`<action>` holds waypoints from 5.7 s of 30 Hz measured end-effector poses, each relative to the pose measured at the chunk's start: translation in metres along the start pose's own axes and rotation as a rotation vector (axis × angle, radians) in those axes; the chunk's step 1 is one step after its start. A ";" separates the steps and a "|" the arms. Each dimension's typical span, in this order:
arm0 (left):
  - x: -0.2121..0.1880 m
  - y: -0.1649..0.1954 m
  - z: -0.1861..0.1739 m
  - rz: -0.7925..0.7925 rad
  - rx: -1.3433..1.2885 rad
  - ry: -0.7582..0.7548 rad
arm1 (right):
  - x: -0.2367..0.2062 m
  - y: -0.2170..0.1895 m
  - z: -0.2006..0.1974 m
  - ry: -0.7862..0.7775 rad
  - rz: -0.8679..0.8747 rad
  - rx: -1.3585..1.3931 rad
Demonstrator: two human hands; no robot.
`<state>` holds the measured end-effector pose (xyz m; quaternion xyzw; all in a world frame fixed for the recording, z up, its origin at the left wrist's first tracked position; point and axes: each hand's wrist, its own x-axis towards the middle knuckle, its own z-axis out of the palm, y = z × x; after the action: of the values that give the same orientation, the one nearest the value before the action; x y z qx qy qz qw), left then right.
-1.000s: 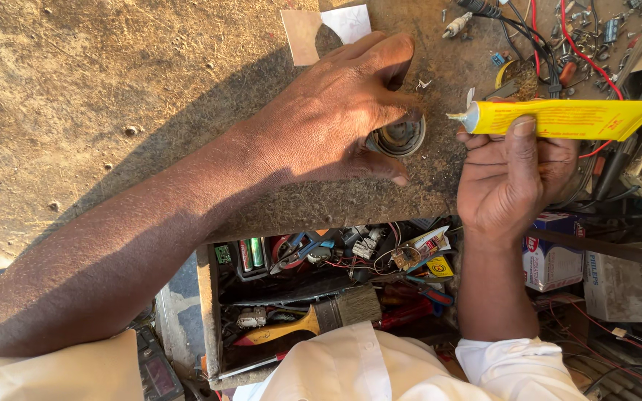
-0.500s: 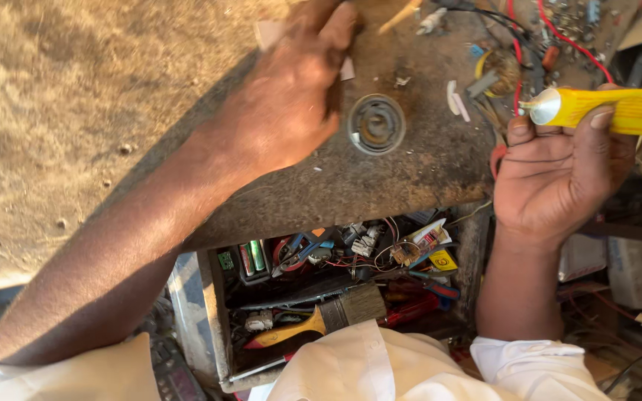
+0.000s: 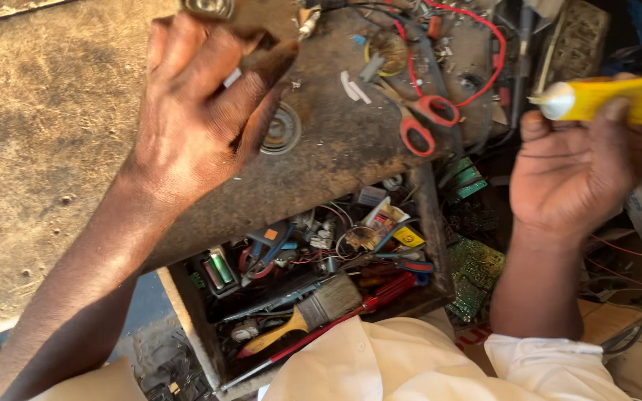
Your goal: The person cuts a small piece of white material with scissors, fits it into a circular metal component, and applies adhesive from a yellow tube into the component. The work is performed on a cluttered repair bench with various tools and electronic parts visible.
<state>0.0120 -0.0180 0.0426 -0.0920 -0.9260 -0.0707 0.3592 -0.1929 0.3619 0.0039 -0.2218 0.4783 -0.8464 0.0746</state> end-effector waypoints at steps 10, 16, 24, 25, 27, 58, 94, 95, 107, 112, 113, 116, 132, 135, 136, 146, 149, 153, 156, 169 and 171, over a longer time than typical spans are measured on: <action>0.006 0.067 -0.048 -0.556 -0.569 -0.218 | -0.031 -0.032 -0.085 0.075 0.258 0.009; -0.066 0.105 -0.044 -0.290 -0.614 -0.164 | -0.058 -0.015 -0.098 0.013 0.524 0.066; -0.122 0.176 -0.007 -0.572 -0.553 -0.240 | -0.059 -0.004 -0.085 -0.050 0.574 0.093; -0.123 0.178 -0.001 -0.551 -0.554 -0.238 | -0.059 -0.004 -0.084 -0.053 0.571 0.095; -0.124 0.186 0.007 -0.534 -0.555 -0.252 | -0.061 -0.005 -0.081 -0.055 0.584 0.096; -0.128 0.214 0.032 -0.623 -0.455 -0.353 | -0.074 0.011 -0.027 -0.094 0.428 0.156; -0.019 -0.022 0.027 -0.452 -0.963 -0.082 | 0.004 0.106 0.121 -0.257 0.155 -0.059; -0.020 -0.022 0.027 -0.477 -0.910 -0.118 | 0.004 0.106 0.121 -0.262 0.134 -0.089; -0.023 -0.020 0.039 -0.412 -0.830 -0.100 | -0.002 0.112 0.113 -0.244 0.048 -0.202; -0.022 -0.020 0.039 -0.390 -0.902 -0.056 | -0.002 0.110 0.119 -0.248 0.052 -0.188; -0.022 -0.020 0.039 -0.409 -0.921 -0.079 | -0.001 0.110 0.120 -0.249 0.050 -0.188; -0.022 -0.021 0.038 -0.390 -0.822 -0.113 | -0.001 0.109 0.122 -0.255 0.046 -0.193; -0.021 -0.020 0.039 -0.312 -0.886 -0.021 | 0.000 0.110 0.122 -0.251 0.032 -0.212; -0.021 -0.019 0.039 -0.337 -0.928 -0.025 | 0.000 0.110 0.121 -0.248 0.035 -0.213; -0.021 -0.019 0.039 -0.345 -0.947 -0.021 | 0.000 0.110 0.120 -0.247 0.034 -0.218; -0.019 -0.017 0.035 -0.329 -0.954 -0.047 | -0.001 0.112 0.113 -0.233 0.033 -0.219; -0.018 -0.018 0.037 -0.311 -0.966 -0.026 | 0.000 0.111 0.116 -0.222 0.039 -0.203; -0.021 -0.019 0.039 -0.291 -0.927 -0.002 | 0.000 0.112 0.115 -0.278 0.031 -0.193; -0.022 -0.019 0.041 -0.294 -0.916 -0.003 | 0.002 0.114 0.112 -0.271 0.006 -0.256; -0.017 -0.022 0.043 -0.322 -0.823 -0.024 | 0.002 0.110 0.127 -0.315 -0.120 -0.368; -0.015 -0.022 0.044 -0.356 -0.854 -0.038 | 0.000 0.108 0.130 -0.325 -0.181 -0.450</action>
<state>-0.0104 -0.0328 -0.0011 -0.0724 -0.8217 -0.5048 0.2545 -0.1443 0.2032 -0.0294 -0.4073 0.6142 -0.6755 0.0233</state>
